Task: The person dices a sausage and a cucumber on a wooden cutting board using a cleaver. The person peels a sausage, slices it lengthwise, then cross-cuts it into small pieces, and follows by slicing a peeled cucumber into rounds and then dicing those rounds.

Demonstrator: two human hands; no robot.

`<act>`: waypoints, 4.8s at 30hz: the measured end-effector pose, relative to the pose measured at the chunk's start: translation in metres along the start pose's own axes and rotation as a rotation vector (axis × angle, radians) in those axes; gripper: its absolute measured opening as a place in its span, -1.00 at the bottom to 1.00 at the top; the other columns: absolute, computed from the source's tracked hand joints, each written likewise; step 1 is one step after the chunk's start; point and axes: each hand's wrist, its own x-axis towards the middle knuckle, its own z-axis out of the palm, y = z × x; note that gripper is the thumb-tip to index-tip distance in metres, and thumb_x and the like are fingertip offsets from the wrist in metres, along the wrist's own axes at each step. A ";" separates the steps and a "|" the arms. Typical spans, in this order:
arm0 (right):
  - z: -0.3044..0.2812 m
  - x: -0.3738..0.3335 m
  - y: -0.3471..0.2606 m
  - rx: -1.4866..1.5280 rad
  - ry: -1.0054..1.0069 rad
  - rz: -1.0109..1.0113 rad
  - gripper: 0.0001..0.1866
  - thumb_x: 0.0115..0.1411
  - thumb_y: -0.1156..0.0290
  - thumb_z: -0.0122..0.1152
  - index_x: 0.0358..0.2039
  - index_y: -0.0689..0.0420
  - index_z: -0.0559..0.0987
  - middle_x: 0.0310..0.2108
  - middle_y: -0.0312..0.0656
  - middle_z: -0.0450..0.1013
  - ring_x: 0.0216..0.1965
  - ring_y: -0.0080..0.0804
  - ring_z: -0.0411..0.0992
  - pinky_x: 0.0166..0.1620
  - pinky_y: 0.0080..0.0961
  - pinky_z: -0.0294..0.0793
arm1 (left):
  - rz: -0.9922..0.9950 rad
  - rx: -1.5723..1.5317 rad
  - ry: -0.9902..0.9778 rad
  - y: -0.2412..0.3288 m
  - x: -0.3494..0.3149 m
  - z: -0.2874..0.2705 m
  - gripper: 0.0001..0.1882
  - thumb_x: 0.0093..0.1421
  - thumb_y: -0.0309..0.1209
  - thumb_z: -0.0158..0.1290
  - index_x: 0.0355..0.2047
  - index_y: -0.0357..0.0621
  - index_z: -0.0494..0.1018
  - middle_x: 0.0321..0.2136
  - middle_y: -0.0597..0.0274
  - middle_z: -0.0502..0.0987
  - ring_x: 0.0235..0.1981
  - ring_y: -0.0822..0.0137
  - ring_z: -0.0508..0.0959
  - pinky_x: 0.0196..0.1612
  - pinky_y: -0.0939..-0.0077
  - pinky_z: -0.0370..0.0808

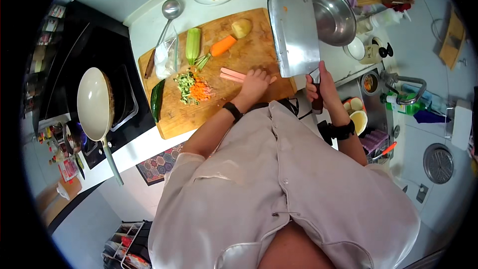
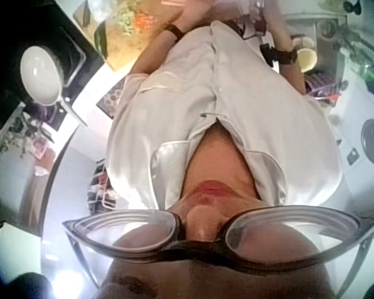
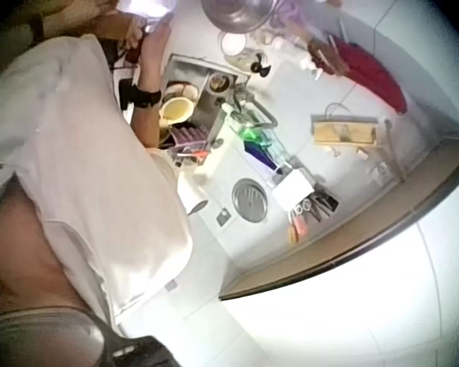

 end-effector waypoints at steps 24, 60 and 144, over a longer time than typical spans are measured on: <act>-0.008 0.002 0.005 -0.082 -0.023 -0.031 -0.37 0.21 -0.24 -0.30 -0.56 0.13 0.32 -0.81 -0.38 0.14 -0.85 -0.60 0.10 -0.73 -0.61 0.18 | -0.271 -1.329 -0.135 -0.102 -0.031 -0.015 -0.90 0.05 -0.43 0.04 -0.38 0.02 0.48 -0.46 0.29 0.40 -0.29 0.18 0.49 -0.24 0.32 0.22; 0.003 0.035 0.053 -1.283 -0.064 -0.288 -0.43 0.24 -0.05 -0.21 -0.54 0.22 0.51 -0.57 0.07 0.43 -0.48 0.06 0.41 -0.39 -0.16 0.37 | -0.346 -0.160 0.288 -0.068 -0.045 -0.042 -0.82 -0.03 -0.31 0.15 -0.39 -0.02 0.48 -0.33 0.35 0.44 -0.20 0.27 0.39 -0.17 0.34 0.18; 0.017 0.026 0.036 -1.316 -0.138 -0.439 -0.52 0.24 0.02 -0.16 -0.46 0.17 0.54 -0.57 0.04 0.43 -0.48 0.02 0.41 -0.41 -0.20 0.36 | -0.229 -0.034 0.162 -0.043 -0.069 -0.043 -0.78 -0.01 -0.45 -0.04 -0.31 -0.11 0.47 -0.28 0.31 0.45 -0.19 0.30 0.42 -0.22 0.41 0.35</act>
